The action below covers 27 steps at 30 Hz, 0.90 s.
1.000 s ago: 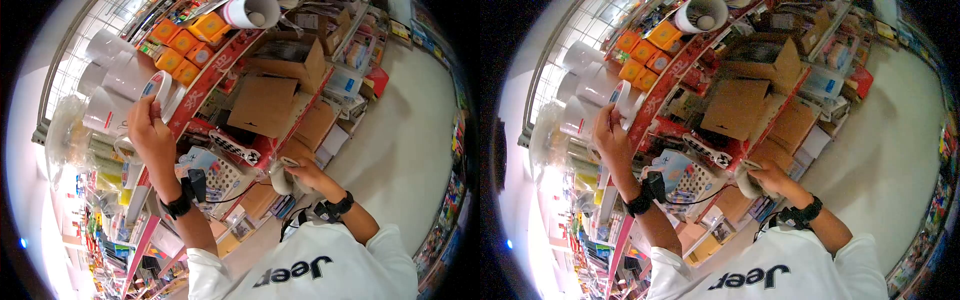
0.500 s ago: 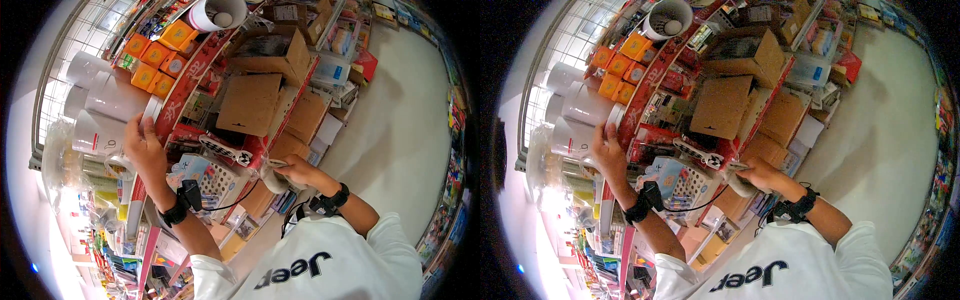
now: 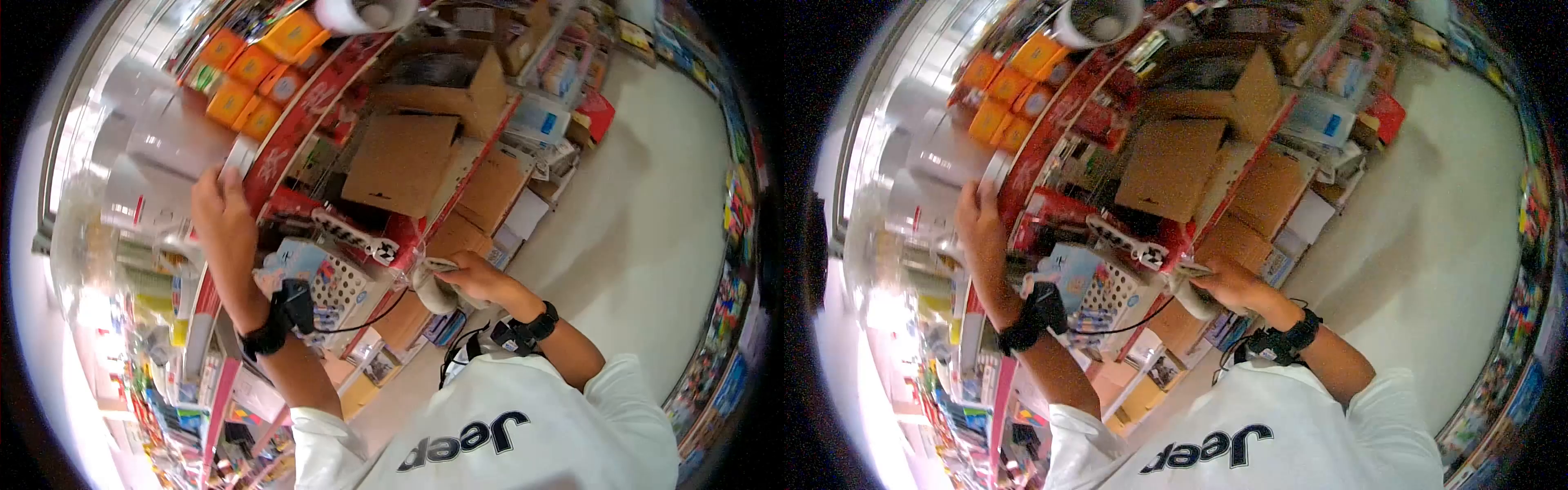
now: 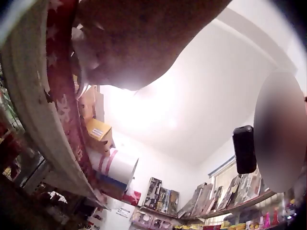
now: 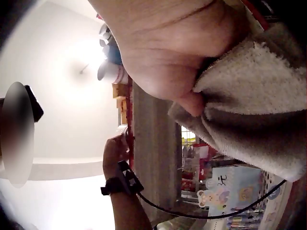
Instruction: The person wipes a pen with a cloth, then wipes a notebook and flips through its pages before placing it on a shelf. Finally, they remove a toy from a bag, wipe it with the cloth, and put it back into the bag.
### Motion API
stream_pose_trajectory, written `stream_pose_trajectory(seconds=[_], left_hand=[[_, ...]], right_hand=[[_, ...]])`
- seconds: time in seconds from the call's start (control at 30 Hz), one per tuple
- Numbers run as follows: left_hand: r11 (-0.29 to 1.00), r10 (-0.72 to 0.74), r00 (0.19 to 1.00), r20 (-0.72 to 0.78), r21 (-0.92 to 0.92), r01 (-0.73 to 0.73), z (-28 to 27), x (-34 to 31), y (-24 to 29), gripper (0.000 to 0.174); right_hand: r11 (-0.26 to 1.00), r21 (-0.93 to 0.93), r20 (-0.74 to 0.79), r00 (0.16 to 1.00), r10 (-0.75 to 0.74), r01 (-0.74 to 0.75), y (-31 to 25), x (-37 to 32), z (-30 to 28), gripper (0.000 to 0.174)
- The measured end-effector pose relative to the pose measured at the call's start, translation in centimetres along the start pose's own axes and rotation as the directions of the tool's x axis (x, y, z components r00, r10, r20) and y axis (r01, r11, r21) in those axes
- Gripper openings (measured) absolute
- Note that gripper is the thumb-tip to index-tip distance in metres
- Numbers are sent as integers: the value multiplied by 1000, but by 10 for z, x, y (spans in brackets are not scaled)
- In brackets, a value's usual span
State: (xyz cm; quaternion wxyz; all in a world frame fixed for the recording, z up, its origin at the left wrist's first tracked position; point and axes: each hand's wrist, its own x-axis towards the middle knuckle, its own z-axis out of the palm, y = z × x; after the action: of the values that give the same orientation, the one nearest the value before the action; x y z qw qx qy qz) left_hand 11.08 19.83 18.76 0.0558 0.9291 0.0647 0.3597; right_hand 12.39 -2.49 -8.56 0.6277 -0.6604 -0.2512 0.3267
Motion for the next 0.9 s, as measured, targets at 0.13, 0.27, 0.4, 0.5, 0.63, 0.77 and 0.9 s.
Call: stream_pose_trajectory(seconds=[0.13, 0.27, 0.4, 0.5, 0.63, 0.77, 0.9], left_hand=[[999, 43, 991, -127, 10, -42, 11, 0, 2, 24], [992, 96, 879, -468, -28, -123, 4, -9, 23, 11], [987, 72, 710, -701, -50, -150, -16, -51, 23, 11], [992, -39, 735, -677, 65, 113, -36, -66, 7, 13], [964, -162, 828, -537, 93, 249, -50, -54, -25, 23], [938, -289, 896, -336, 89, 336, -52, -47, -44, 26], [967, -205, 843, -498, 29, 252, -56, -47, -29, 17]], right_hand=[[997, 71, 27, 999, 19, -21, -13, -5, -4, 31], [989, 118, -141, 985, 103, -86, -2, -8, 0, 35], [958, 259, -193, 965, 177, -124, 12, -2, 0, 42], [928, 344, -194, 956, 222, -145, 9, -1, 3, 39], [913, 372, -147, 961, 233, -165, 16, 10, 10, 36], [962, 207, -96, 975, 203, -180, -1, 12, 20, 44], [973, 169, -63, 983, 173, -161, 5, 11, 20, 44]])
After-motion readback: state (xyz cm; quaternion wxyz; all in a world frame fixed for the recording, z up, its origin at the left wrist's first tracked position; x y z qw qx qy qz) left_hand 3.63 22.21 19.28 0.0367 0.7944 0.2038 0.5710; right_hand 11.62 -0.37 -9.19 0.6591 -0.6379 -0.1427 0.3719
